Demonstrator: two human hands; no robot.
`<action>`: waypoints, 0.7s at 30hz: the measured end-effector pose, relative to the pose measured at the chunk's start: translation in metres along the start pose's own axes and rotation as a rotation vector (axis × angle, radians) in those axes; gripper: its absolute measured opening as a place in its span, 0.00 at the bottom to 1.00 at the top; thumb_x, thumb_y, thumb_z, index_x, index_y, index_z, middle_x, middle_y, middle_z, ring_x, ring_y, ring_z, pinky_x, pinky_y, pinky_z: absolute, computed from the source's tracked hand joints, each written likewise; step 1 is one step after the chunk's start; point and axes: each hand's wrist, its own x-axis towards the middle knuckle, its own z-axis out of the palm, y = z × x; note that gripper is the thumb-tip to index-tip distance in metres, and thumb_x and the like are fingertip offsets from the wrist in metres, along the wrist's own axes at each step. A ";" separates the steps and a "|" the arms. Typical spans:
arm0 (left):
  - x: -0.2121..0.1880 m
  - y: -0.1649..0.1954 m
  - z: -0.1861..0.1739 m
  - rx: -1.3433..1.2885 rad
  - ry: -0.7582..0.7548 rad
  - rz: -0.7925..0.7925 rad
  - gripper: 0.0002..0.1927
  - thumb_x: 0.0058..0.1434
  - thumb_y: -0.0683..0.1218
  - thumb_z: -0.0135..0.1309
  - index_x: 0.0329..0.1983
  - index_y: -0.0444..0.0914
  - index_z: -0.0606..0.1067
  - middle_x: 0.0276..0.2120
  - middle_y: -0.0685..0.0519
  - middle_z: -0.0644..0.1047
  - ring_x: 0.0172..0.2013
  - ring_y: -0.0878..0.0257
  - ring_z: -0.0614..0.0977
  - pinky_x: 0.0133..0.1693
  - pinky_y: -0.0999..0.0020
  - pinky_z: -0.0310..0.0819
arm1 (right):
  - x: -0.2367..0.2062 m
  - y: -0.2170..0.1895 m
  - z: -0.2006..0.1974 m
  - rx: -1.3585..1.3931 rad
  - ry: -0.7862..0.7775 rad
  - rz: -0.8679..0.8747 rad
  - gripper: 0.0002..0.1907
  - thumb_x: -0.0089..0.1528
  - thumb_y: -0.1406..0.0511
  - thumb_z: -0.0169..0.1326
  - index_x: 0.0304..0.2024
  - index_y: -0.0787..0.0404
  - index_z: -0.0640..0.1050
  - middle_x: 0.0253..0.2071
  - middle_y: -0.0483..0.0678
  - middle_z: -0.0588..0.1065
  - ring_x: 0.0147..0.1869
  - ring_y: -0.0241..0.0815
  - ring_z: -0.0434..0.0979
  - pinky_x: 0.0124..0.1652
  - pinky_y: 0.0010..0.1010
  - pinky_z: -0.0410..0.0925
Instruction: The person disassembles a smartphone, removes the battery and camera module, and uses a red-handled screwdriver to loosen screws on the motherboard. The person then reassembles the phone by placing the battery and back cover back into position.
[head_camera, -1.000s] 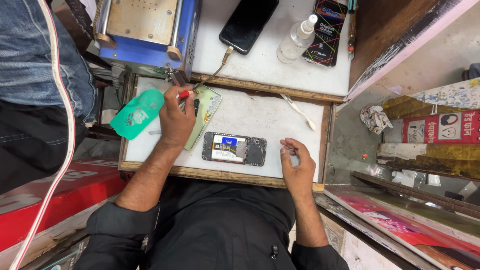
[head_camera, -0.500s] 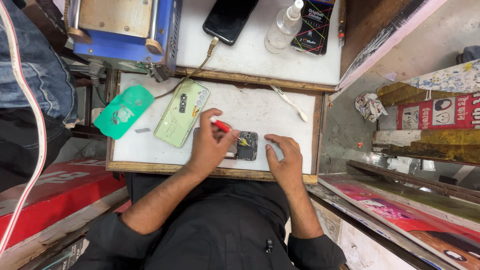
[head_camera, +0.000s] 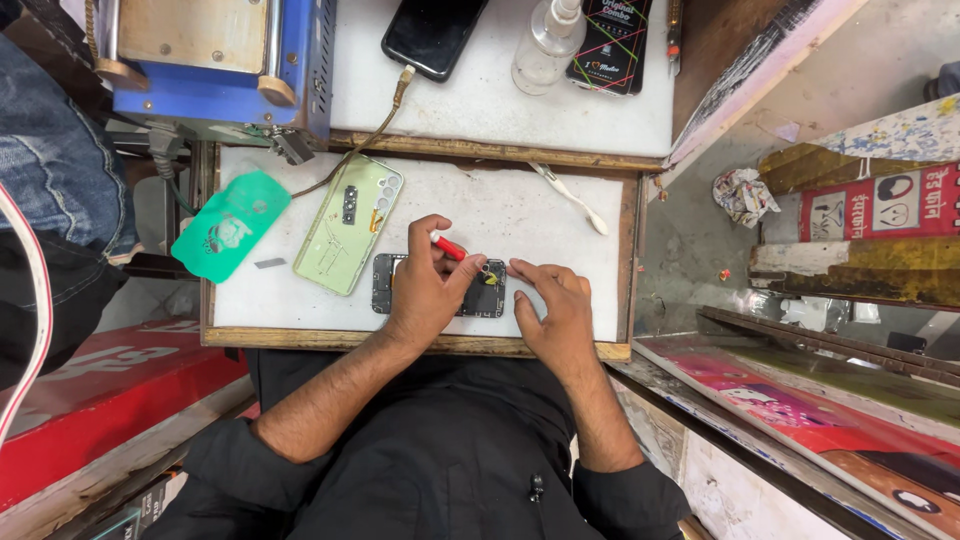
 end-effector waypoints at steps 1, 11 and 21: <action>0.000 -0.001 0.000 0.001 0.002 0.011 0.29 0.64 0.46 0.63 0.60 0.38 0.60 0.29 0.50 0.81 0.32 0.63 0.87 0.32 0.69 0.81 | 0.000 0.000 0.000 0.001 -0.002 0.002 0.23 0.58 0.71 0.59 0.58 0.58 0.78 0.50 0.40 0.82 0.55 0.41 0.75 0.55 0.37 0.61; -0.001 -0.007 0.004 0.034 0.024 0.056 0.28 0.65 0.46 0.63 0.60 0.38 0.60 0.30 0.49 0.82 0.32 0.62 0.87 0.32 0.68 0.82 | -0.001 0.004 0.002 -0.015 -0.006 0.001 0.22 0.59 0.70 0.58 0.58 0.57 0.78 0.50 0.40 0.82 0.55 0.40 0.76 0.54 0.36 0.61; -0.014 0.010 0.004 0.299 0.032 0.740 0.22 0.67 0.42 0.62 0.57 0.37 0.64 0.35 0.48 0.79 0.33 0.56 0.84 0.33 0.64 0.81 | -0.003 0.008 0.005 -0.015 -0.019 0.016 0.23 0.60 0.70 0.58 0.59 0.57 0.77 0.50 0.40 0.82 0.56 0.41 0.75 0.55 0.36 0.60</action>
